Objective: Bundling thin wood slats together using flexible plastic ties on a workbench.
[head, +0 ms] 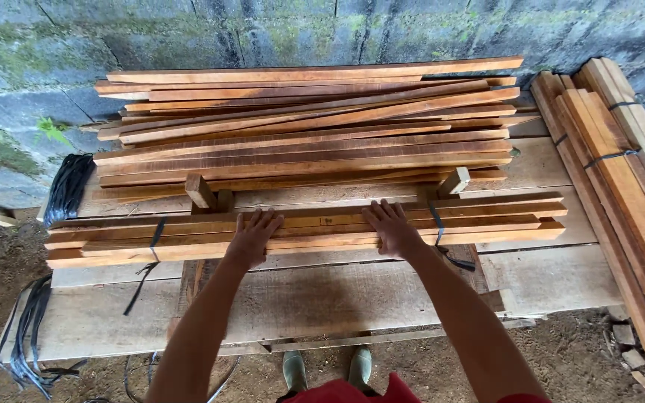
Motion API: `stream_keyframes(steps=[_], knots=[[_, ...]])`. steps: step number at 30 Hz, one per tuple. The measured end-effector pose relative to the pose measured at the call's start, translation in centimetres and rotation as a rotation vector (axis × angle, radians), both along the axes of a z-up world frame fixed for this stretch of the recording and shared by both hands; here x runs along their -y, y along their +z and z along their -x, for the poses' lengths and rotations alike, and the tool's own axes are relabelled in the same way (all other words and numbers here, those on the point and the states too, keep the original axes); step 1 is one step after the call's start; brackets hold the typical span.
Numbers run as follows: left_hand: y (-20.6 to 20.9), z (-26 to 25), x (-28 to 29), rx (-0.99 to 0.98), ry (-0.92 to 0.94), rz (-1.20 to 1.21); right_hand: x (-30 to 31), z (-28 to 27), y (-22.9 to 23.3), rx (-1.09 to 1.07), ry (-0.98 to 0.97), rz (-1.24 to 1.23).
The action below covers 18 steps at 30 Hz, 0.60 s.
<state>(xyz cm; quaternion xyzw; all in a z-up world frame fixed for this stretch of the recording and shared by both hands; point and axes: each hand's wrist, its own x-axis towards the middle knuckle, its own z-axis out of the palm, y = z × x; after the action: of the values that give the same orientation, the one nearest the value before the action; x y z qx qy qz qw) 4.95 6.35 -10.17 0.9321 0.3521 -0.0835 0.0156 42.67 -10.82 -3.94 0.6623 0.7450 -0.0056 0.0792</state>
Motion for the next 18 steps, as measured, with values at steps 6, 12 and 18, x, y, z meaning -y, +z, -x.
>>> stream_keyframes(steps=[6,12,18], knots=[[9.3,0.2,2.0,-0.185,0.075,0.432,0.7,2.2,8.5,-0.201,-0.249,0.566],[2.6,-0.2,0.7,-0.121,0.030,-0.024,-0.1,-0.6,2.0,-0.104,-0.103,0.232],[5.6,-8.6,6.6,0.000,-0.015,-0.176,-1.2,8.2,1.3,-0.040,-0.006,-0.105]])
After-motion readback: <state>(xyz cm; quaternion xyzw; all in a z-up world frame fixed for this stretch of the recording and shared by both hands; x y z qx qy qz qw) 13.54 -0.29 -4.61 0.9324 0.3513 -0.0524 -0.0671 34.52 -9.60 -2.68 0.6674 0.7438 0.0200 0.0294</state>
